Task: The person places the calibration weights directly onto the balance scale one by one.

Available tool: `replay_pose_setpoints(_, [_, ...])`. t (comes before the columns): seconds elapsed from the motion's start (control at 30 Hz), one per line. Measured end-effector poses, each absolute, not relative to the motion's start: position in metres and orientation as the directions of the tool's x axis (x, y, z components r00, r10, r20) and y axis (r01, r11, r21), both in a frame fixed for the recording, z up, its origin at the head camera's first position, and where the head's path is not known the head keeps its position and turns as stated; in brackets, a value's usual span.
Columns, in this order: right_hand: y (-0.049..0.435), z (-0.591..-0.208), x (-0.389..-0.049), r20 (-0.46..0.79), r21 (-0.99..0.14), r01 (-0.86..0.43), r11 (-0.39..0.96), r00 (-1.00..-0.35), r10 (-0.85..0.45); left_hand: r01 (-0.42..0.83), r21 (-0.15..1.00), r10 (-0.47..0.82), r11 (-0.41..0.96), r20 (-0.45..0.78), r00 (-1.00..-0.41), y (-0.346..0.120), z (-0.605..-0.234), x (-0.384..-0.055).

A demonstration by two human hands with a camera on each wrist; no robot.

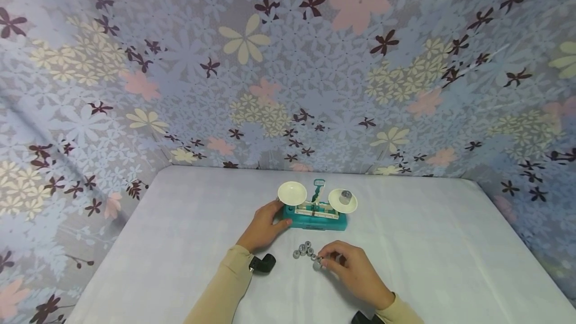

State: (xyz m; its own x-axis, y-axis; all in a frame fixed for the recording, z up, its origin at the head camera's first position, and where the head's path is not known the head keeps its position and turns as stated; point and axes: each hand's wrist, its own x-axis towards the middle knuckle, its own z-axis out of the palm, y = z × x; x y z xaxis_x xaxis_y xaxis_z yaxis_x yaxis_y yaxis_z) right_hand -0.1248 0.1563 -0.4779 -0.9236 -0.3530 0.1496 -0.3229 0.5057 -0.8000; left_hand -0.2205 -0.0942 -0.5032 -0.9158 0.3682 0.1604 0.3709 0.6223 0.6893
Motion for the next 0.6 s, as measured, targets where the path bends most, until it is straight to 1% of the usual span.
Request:
replay_pose_setpoints(0.2, [0.157,-0.467,-0.128,0.185,-0.799,-0.343,0.493,-0.922,-0.34,0.369,0.682,0.366,0.631,0.158,-0.917,-0.094,-0.503,-0.221])
replay_pose_setpoints(0.47, [0.154,-0.454,-0.132,0.265,-0.786,-0.409,0.463,-0.9,-0.346,0.366,0.679,0.364,0.637,0.154,-0.919,-0.094,-0.502,-0.22])
replay_pose_setpoints(0.6, [0.153,-0.449,-0.134,0.278,-0.779,-0.418,0.467,-0.899,-0.339,0.363,0.679,0.362,0.638,0.152,-0.92,-0.094,-0.502,-0.22])
